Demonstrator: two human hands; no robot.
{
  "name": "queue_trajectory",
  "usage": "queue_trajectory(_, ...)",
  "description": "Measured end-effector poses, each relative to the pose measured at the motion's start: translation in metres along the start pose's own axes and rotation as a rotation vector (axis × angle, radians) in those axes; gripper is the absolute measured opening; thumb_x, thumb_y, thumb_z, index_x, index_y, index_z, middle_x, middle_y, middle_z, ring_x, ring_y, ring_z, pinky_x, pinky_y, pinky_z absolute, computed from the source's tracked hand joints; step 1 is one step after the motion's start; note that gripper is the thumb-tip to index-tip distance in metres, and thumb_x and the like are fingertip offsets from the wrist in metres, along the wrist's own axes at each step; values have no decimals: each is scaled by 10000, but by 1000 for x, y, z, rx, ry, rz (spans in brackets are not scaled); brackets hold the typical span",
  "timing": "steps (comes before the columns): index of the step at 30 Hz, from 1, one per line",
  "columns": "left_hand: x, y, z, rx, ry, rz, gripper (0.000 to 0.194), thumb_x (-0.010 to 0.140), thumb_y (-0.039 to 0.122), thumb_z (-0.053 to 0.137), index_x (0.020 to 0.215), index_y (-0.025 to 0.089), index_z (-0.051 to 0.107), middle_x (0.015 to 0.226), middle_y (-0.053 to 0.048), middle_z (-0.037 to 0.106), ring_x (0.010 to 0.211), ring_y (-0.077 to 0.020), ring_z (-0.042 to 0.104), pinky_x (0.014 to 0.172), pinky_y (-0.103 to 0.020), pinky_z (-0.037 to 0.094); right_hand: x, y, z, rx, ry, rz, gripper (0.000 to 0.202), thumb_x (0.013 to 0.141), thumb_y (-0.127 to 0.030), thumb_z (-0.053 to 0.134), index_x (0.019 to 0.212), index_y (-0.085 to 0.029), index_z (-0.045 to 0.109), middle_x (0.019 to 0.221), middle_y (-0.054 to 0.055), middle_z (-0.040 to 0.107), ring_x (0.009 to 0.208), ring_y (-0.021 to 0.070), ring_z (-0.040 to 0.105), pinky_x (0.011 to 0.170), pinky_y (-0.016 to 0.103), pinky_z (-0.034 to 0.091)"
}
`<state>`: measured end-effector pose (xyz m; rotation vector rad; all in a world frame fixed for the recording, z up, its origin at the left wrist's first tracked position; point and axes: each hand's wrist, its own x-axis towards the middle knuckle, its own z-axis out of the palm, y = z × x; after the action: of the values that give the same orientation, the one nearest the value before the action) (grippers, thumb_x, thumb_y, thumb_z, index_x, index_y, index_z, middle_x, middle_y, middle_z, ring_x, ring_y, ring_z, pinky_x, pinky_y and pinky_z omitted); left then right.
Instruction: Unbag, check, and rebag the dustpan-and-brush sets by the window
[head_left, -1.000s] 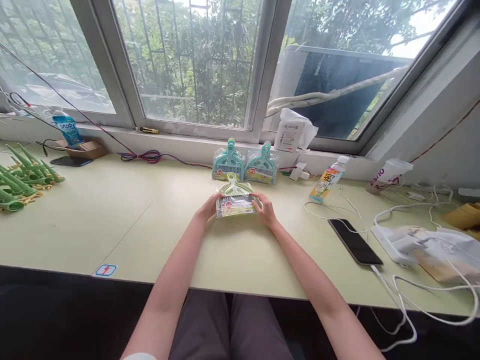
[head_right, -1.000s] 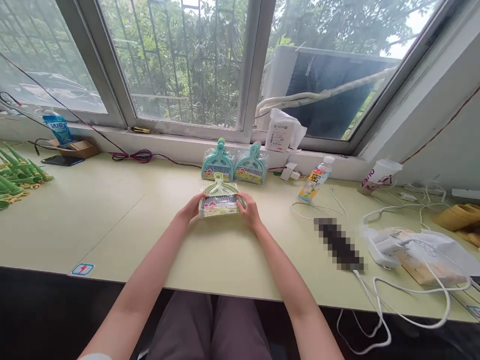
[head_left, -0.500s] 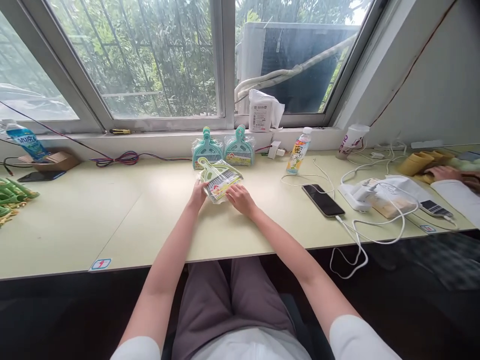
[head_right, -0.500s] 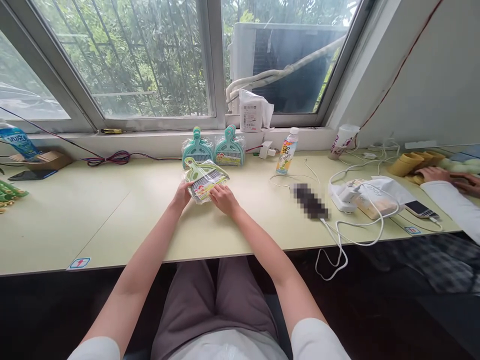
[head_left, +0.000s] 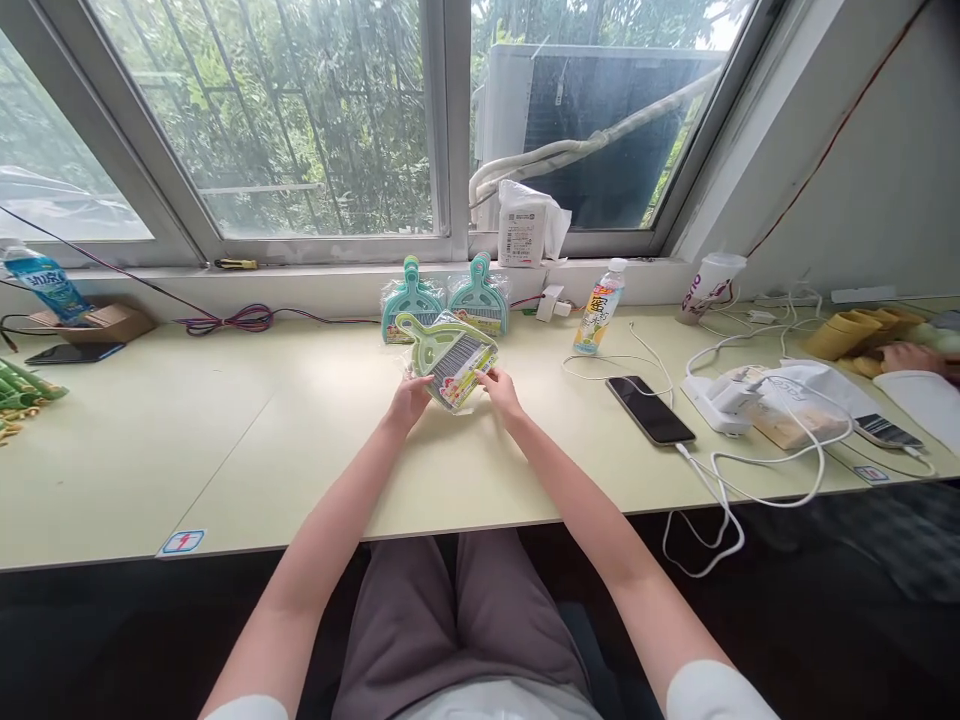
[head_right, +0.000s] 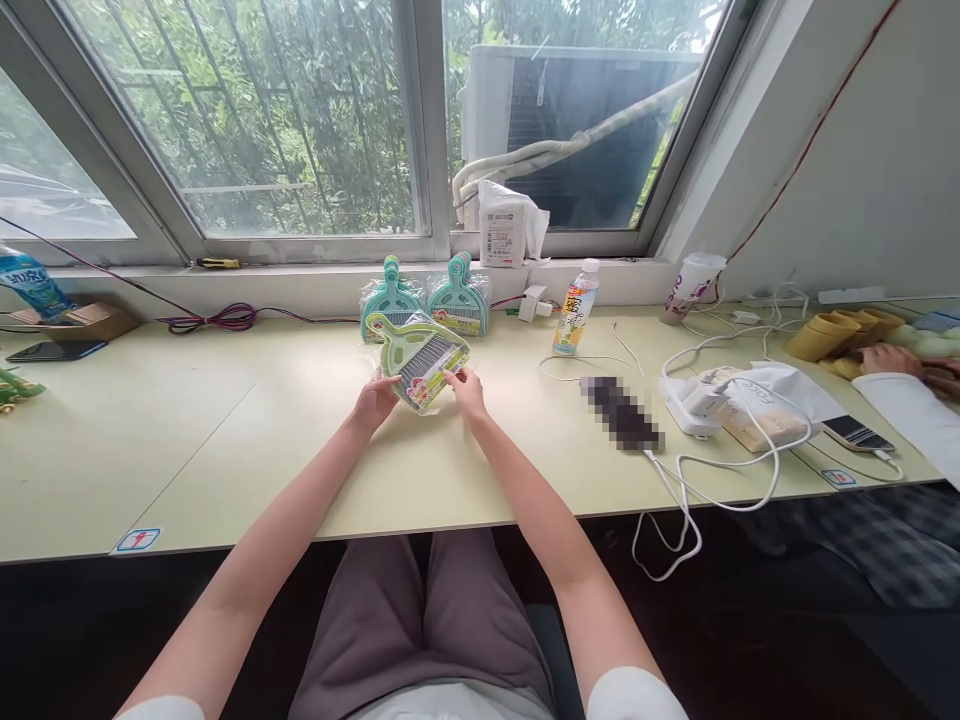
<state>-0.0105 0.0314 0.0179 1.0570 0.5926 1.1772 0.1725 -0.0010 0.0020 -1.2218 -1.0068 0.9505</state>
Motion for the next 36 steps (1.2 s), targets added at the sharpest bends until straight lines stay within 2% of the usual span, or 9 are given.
queue_trajectory(4,-2,2,2,79,-120,-51,544,728,233,620,1258,239,500,1176,-47,641,1081,-211,589,881,-343,481,4,3,-4,191,21,121,141,793,-252,648,895,-213,560,934,29,695,883,158,652,840,304,523)
queue_trajectory(8,1,9,-11,211,-211,-153,436,757,284,609,1190,255,582,1137,-35,658,999,-196,608,805,-295,493,7,4,-9,248,-26,254,263,779,-223,693,952,-234,496,871,17,687,718,160,681,761,340,563)
queue_trajectory(11,7,10,-23,229,-244,-177,368,781,338,625,1132,228,633,1102,-50,670,959,-187,619,808,-289,491,7,0,-12,269,-76,247,320,765,-201,711,1004,-237,500,903,19,693,697,167,693,750,357,575)
queue_trajectory(14,15,8,-35,232,-105,-195,322,808,405,617,1012,163,676,991,-92,692,864,-192,639,785,-310,501,7,-4,-15,264,-59,207,350,731,-186,743,1003,-226,526,884,21,702,707,175,695,733,358,588)
queue_trajectory(18,23,7,-46,250,166,-204,240,841,322,579,966,146,683,947,-108,696,732,-190,652,705,-343,525,8,-9,-18,206,-56,184,392,667,-207,797,977,-213,557,818,15,711,684,181,691,689,353,600)
queue_trajectory(23,22,16,-46,302,313,-100,237,893,313,488,888,149,659,979,-102,700,715,-170,671,667,-306,541,7,-14,-21,162,-139,166,426,644,-237,819,996,-203,583,745,13,717,683,200,696,688,384,607)
queue_trajectory(29,10,39,-55,590,676,62,311,966,338,390,1096,132,583,1067,-102,649,865,-164,657,746,-313,537,13,-16,-34,209,7,170,369,666,-195,800,963,-190,580,771,12,717,653,172,693,672,341,610)
queue_trajectory(32,-1,51,-65,700,709,100,351,915,354,528,1194,141,546,1176,-100,583,998,-198,601,837,-399,522,16,-15,-42,303,103,176,306,712,-136,745,954,-194,567,798,4,717,651,147,690,686,310,605)
queue_trajectory(36,-11,59,-68,790,679,140,377,898,355,556,1214,151,538,1204,-99,563,1032,-212,583,861,-423,514,16,-13,-43,339,121,178,261,746,-111,699,956,-199,572,823,1,719,660,137,691,730,312,598)
